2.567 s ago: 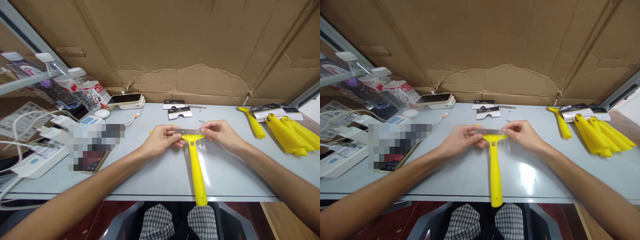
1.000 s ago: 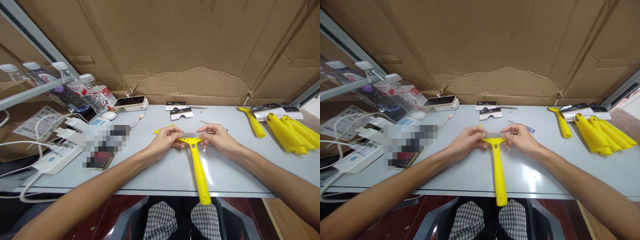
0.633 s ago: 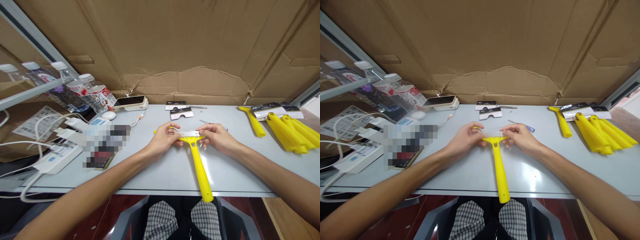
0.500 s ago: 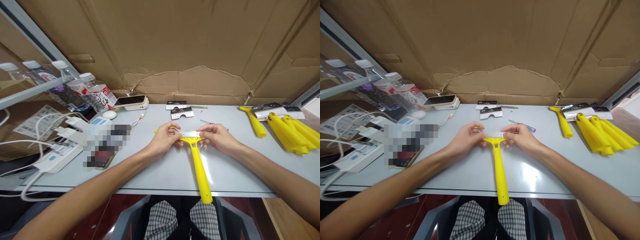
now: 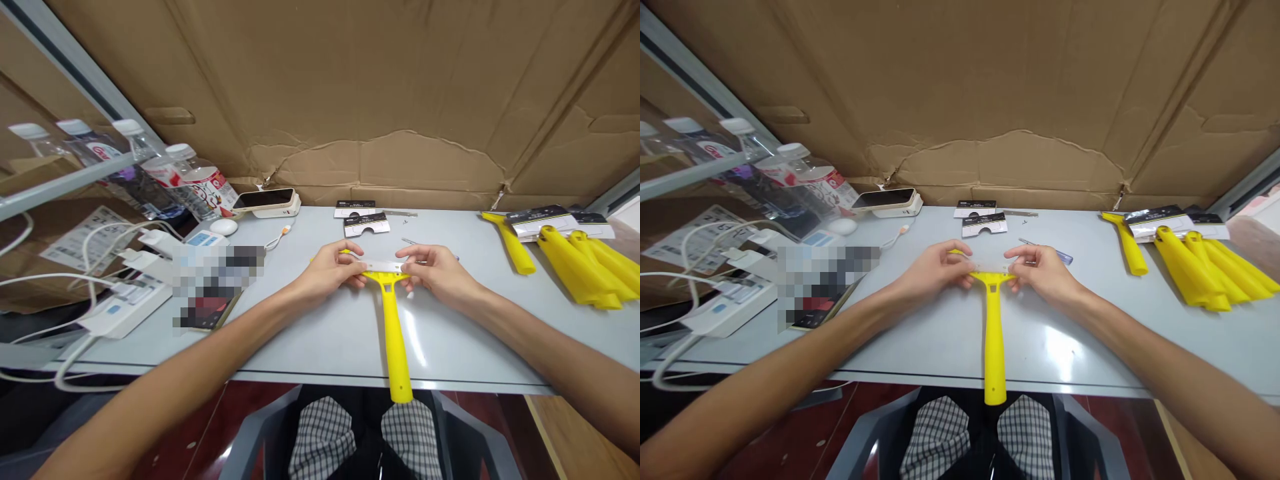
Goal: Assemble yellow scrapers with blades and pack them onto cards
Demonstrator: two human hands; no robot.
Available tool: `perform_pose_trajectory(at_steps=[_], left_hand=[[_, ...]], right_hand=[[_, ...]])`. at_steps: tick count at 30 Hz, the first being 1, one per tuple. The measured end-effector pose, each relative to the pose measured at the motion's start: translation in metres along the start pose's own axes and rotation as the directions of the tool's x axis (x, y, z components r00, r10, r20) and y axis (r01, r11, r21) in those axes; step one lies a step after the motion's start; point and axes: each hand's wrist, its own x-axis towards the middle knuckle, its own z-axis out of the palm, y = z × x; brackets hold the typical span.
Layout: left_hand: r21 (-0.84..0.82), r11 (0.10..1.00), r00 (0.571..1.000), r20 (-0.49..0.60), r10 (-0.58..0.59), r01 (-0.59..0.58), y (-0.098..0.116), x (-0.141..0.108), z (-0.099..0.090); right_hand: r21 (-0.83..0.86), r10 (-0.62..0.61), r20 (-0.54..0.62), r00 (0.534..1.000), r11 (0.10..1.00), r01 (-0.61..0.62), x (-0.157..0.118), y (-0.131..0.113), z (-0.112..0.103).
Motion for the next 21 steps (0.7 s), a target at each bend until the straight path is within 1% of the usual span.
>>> perform_pose_trajectory(at_steps=[4, 7, 11, 15, 21], left_hand=[[-0.003, 0.998, 0.998, -0.034, 0.059, -0.059, -0.0014, -0.0013, 0.0010], [0.006, 0.996, 0.995, -0.058, 0.087, -0.087, -0.0019, -0.0023, 0.0020], [0.016, 0.993, 0.991, -0.074, 0.115, -0.114, -0.0011, -0.0023, 0.0010], [0.018, 0.991, 0.987, -0.083, 0.137, -0.136, -0.0019, -0.0019, 0.0011], [0.017, 0.996, 0.993, -0.067, 0.093, -0.092, -0.0028, -0.0024, 0.0053]], right_hand=[[-0.022, 0.033, 0.035, 0.999, 0.999, -0.032, 0.0011, 0.0001, 0.0006], [0.002, 0.072, 0.072, 0.995, 0.997, -0.072, 0.0012, -0.0013, 0.0015], [0.026, 0.064, 0.100, 0.993, 0.997, -0.067, -0.0002, -0.0030, 0.0022], [0.029, 0.071, 0.060, 0.996, 0.997, -0.072, -0.0006, -0.0022, 0.0020], [0.000, 0.038, 0.005, 0.999, 0.999, -0.038, -0.0016, -0.0024, 0.0027]])
